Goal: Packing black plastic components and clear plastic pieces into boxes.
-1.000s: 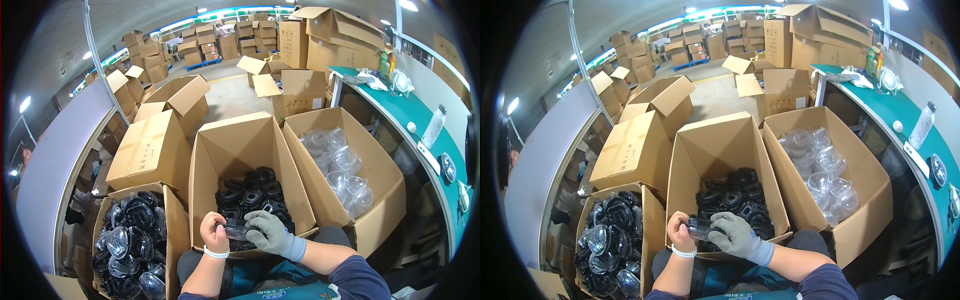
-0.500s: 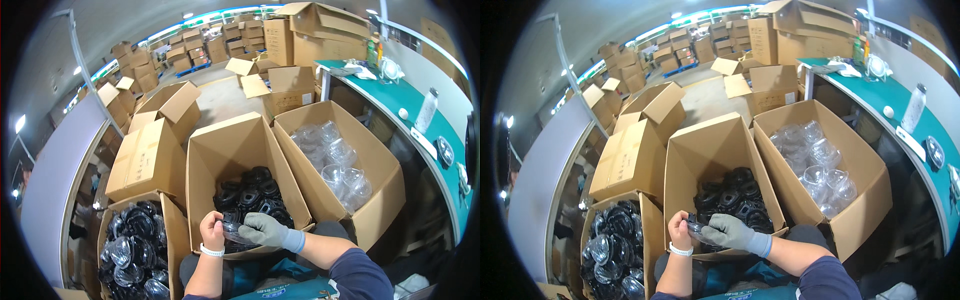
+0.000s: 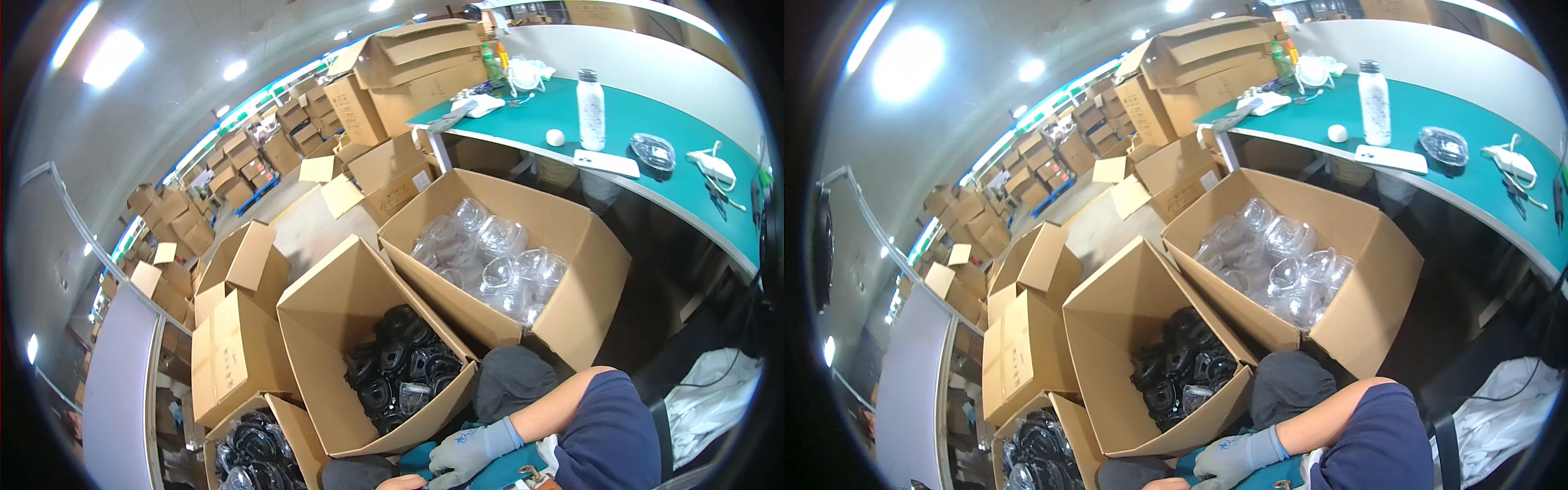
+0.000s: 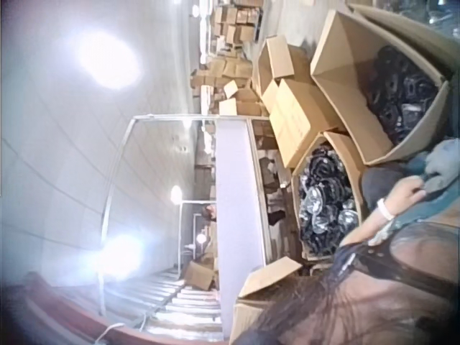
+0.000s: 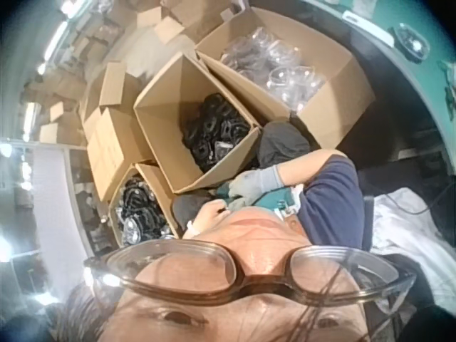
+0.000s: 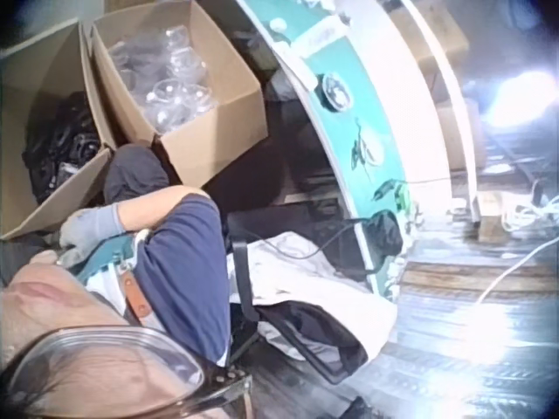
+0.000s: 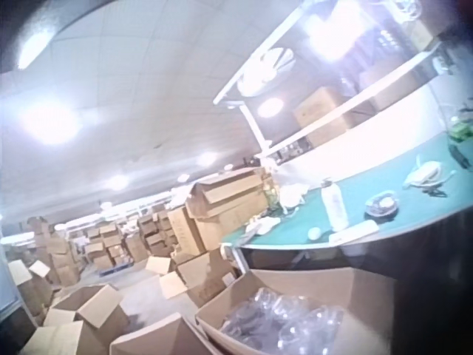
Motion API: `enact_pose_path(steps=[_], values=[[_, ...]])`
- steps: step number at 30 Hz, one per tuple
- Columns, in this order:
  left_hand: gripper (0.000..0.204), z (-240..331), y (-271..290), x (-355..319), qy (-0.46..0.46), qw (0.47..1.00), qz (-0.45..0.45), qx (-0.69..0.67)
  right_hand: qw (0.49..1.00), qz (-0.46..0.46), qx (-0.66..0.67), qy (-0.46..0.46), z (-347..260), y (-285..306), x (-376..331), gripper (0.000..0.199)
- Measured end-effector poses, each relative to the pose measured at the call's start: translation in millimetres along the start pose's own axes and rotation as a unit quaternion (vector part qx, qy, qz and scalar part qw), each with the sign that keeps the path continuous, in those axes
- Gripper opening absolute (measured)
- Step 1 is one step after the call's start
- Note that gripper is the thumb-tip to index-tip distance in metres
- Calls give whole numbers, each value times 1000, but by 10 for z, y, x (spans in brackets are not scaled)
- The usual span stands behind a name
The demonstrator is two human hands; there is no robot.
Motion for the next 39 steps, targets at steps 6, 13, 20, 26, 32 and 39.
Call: enact_pose_path(steps=[6,13,20,26,32,39], values=[[15,-497,-360,-262,105,992,2,-71,993,51,103,-14,-85,-126,-146,42],[20,-102,-235,-152,163,984,-56,-47,989,79,112,-47,-22,-79,-176,45],[15,-315,-218,-6,147,988,-34,-26,988,122,87,26,17,-4,-203,40],[11,-634,-384,-240,184,970,36,-156,996,81,41,23,-162,-49,-223,34],[18,115,25,120,26,991,38,130,991,88,89,-51,-63,200,-186,44],[30,424,228,296,-51,967,103,227,983,161,-76,49,-107,619,-139,44]])
Point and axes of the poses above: each hand's wrist, its own x-axis towards the middle knuckle, its own y-axis out of the back of the hand, z = x × y, the point moved 10 cm from there along x, towards the middle knuckle, and after that the axes turned 10 degrees about z, right-handed, at the moved point
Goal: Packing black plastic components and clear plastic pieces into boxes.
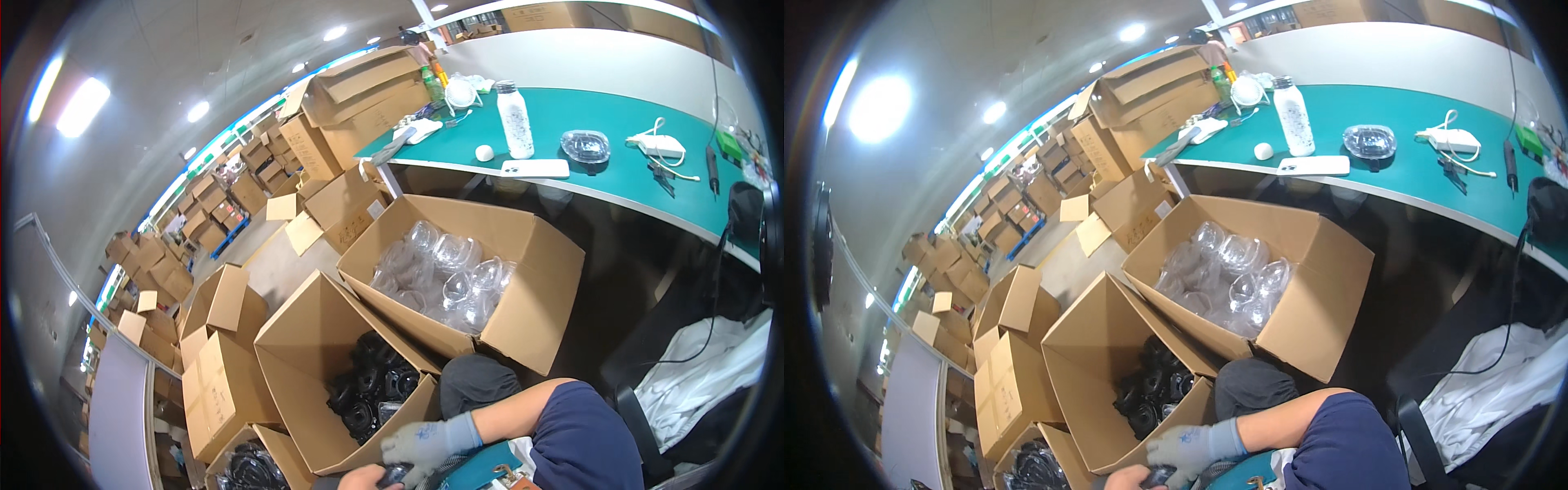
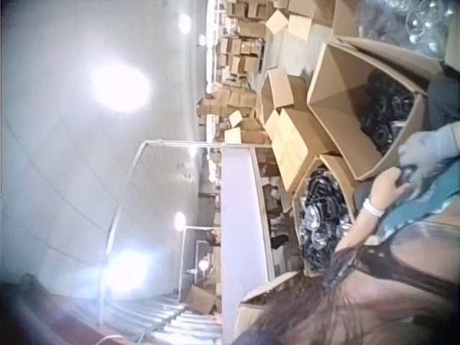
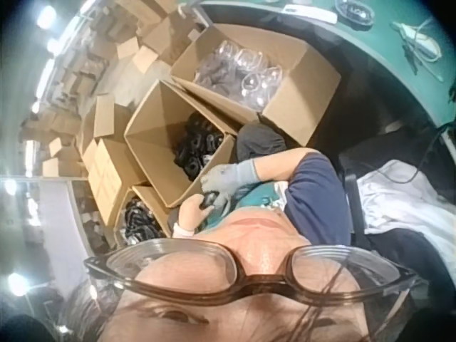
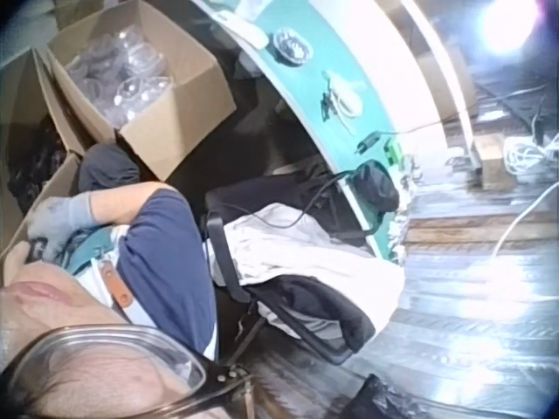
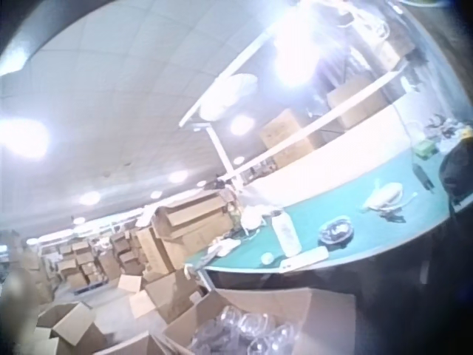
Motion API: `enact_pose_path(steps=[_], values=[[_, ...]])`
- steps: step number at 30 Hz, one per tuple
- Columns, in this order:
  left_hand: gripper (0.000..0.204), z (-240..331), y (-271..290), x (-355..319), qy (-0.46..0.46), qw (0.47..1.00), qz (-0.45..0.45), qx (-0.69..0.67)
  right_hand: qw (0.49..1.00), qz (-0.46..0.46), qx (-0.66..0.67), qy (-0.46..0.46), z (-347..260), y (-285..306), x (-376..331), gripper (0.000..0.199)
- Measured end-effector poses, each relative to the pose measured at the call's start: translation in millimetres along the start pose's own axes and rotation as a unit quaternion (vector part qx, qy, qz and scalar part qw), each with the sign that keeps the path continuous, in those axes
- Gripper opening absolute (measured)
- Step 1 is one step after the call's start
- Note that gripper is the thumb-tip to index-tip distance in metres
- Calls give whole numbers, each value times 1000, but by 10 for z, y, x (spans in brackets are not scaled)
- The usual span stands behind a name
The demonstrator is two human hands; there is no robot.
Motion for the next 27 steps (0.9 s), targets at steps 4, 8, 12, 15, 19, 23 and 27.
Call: enact_pose_path(steps=[4,8,12,15,19,23,27], values=[[34,-197,336,-42,23,995,70,-72,959,261,109,-20,201,794,0,39],[40,-178,475,-64,13,974,199,-112,825,253,438,-251,600,315,-1,25],[46,-327,541,-16,40,968,248,7,804,306,418,-293,560,454,19,25],[56,-393,455,98,28,958,280,47,822,394,360,-196,703,509,16,29],[53,-540,434,253,-51,937,344,38,696,414,518,-275,763,606,22,86],[50,-705,367,220,-24,932,360,-32,762,393,424,-291,730,693,87,99],[49,-689,361,91,-12,928,372,-34,755,393,472,-230,849,541,54,98]])
Point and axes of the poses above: each hand's wrist, its own x-axis towards the middle knuckle, its own y-axis out of the back of the hand, z = x × y, the point moved 10 cm from there along x, towards the middle knuckle, and after that the axes turned 10 degrees about z, right-handed, at the moved point
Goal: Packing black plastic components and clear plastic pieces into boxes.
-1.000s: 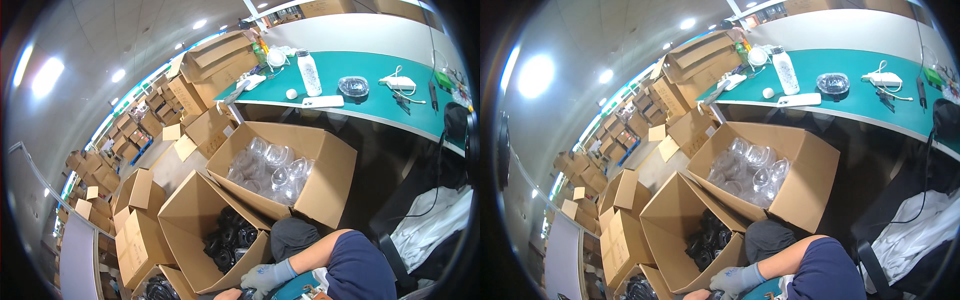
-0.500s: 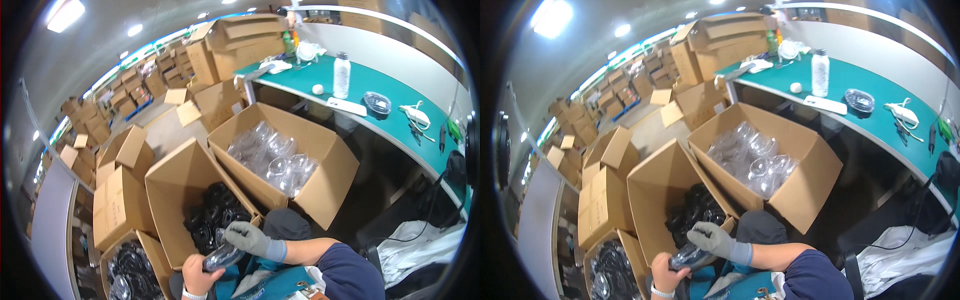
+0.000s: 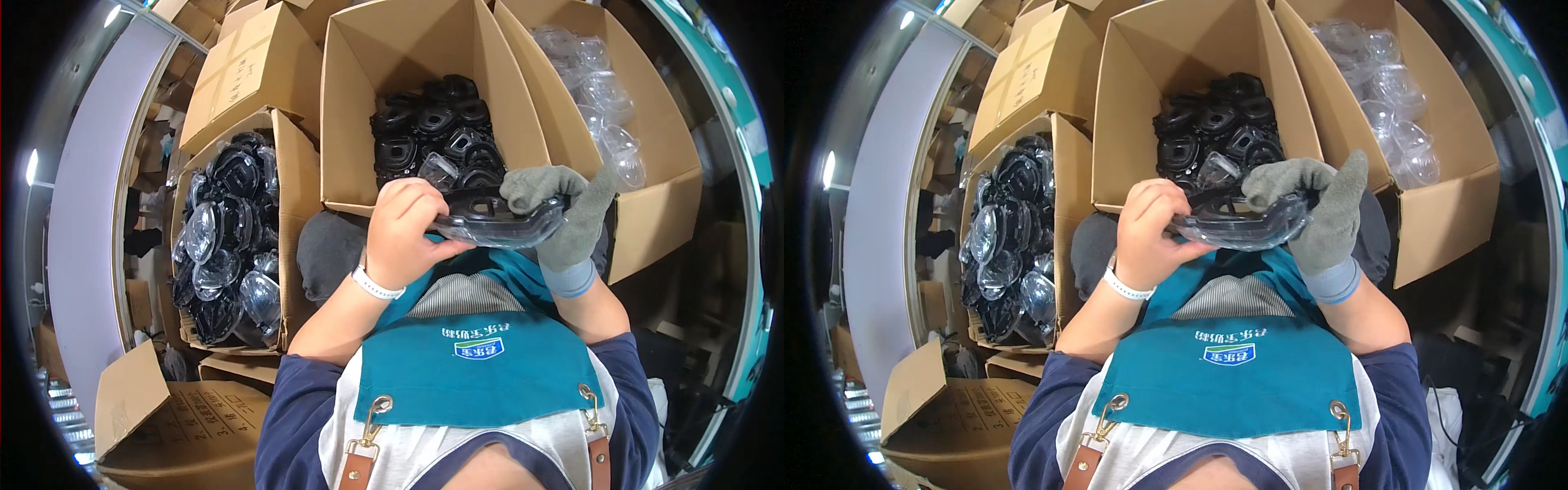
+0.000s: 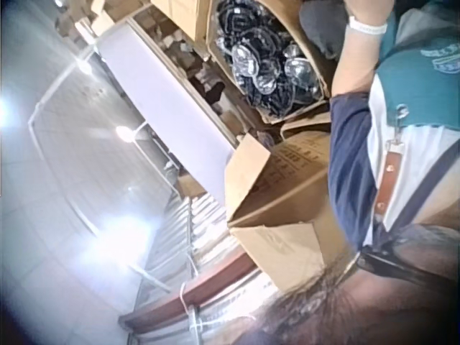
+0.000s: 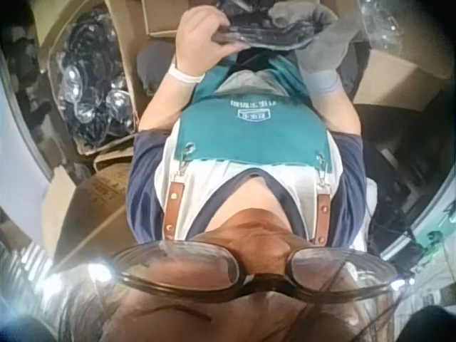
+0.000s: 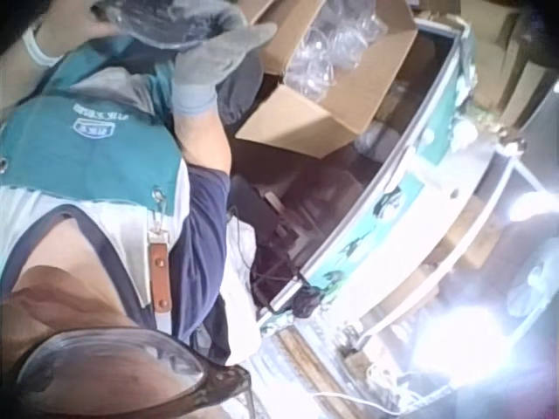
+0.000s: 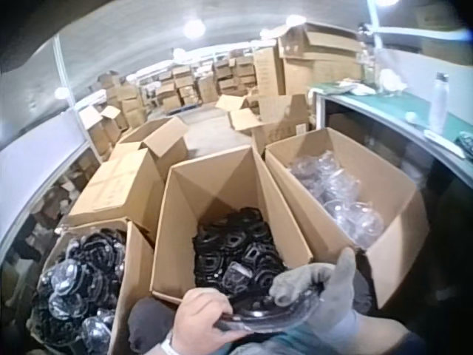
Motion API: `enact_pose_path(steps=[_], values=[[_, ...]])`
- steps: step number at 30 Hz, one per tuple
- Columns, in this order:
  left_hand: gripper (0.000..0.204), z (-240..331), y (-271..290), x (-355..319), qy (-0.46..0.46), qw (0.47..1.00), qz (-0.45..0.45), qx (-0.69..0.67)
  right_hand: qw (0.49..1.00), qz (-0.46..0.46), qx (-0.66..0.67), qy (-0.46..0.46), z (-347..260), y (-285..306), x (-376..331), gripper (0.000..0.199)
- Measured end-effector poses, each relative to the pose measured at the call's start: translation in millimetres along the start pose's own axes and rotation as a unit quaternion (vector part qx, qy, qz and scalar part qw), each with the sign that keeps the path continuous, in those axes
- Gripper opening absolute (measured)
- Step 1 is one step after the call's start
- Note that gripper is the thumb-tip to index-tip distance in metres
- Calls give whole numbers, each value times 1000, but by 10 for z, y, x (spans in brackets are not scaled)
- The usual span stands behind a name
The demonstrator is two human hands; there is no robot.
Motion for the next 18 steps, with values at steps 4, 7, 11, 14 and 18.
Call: enact_pose_path(steps=[4,7,11,14,18], values=[[48,34,51,-98,-1,1000,-1,8,1000,-17,-21,5,27,-52,-61,96],[50,7,69,-91,19,999,-23,30,999,-34,-27,11,47,-123,-105,94],[71,294,120,70,-5,998,-12,54,997,-30,-66,23,88,-196,-180,83],[64,363,-142,96,3,996,-88,29,998,-11,-58,22,144,-241,-243,77],[56,269,-20,44,-55,998,3,25,974,-32,-63,217,-125,-333,-252,67]])
Point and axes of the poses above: each hand's wrist, its own x-axis towards the middle knuckle, its own y-axis out of the back of the hand, z = x × y, the point moved 10 cm from there along x, towards the middle knuckle, and after that the axes turned 10 degrees about z, right-handed, at the moved point
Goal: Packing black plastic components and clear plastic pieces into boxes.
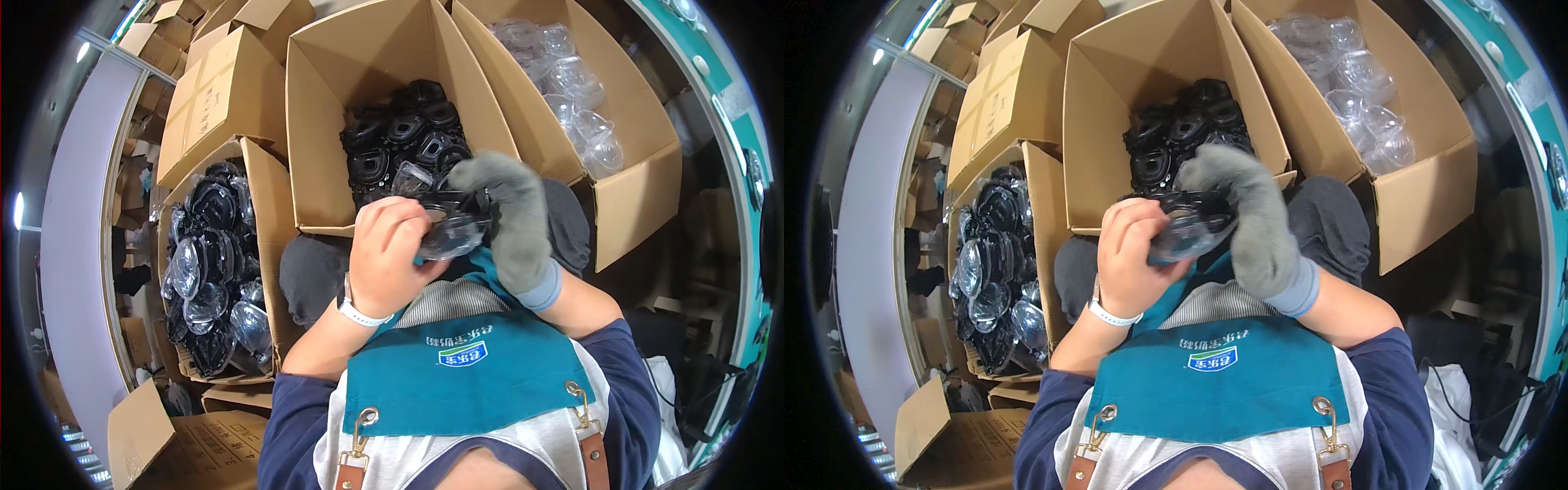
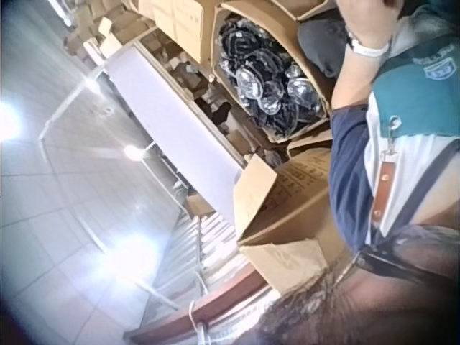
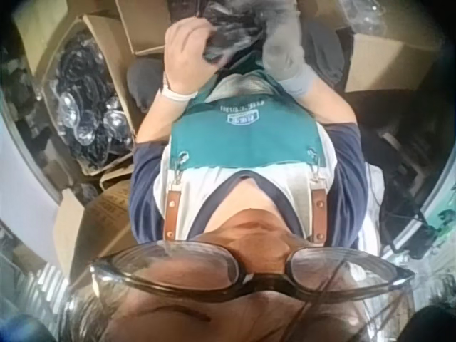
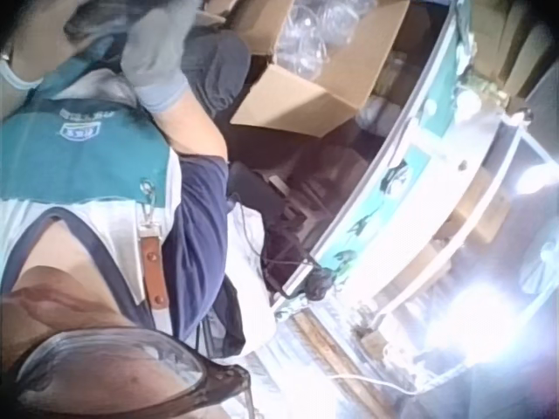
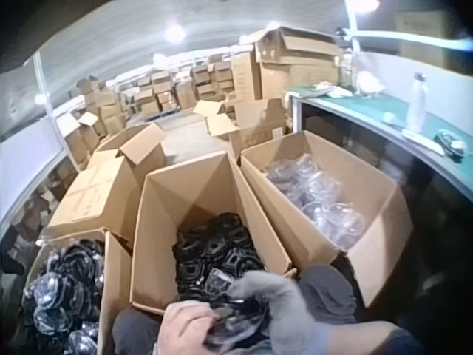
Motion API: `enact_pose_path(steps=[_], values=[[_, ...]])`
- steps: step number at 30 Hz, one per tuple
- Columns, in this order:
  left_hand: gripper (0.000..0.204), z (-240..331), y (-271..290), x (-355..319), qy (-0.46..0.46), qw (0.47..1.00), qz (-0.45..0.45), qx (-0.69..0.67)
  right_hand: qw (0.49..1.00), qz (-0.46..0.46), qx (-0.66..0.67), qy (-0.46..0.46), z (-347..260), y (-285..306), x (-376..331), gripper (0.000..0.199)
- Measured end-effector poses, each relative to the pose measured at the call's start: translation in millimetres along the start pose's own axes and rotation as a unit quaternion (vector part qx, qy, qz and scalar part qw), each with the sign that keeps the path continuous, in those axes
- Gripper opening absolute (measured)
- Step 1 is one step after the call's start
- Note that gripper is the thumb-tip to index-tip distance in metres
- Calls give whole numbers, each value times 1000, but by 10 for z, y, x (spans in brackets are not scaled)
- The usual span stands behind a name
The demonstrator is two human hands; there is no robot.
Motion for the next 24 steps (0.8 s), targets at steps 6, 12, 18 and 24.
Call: enact_pose_path(steps=[6,12,18,24], values=[[68,-792,68,-486,331,793,156,-487,969,-125,-213,9,-57,188,203,89],[69,-838,-63,-580,366,771,132,-504,954,-180,-234,41,-33,-170,26,72],[37,-900,-445,-824,579,533,109,-607,891,-237,-356,152,-167,-421,-33,70],[36,-908,-502,-917,575,441,103,-682,810,-323,-479,101,65,-255,24,94]])
Point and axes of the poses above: each hand's wrist, its own x-axis towards the middle knuckle, its own y-axis out of the back of the hand, z = x × y, the point moved 10 cm from there along x, towards the middle knuckle, and after that the axes turned 10 degrees about z, right-handed, at the moved point
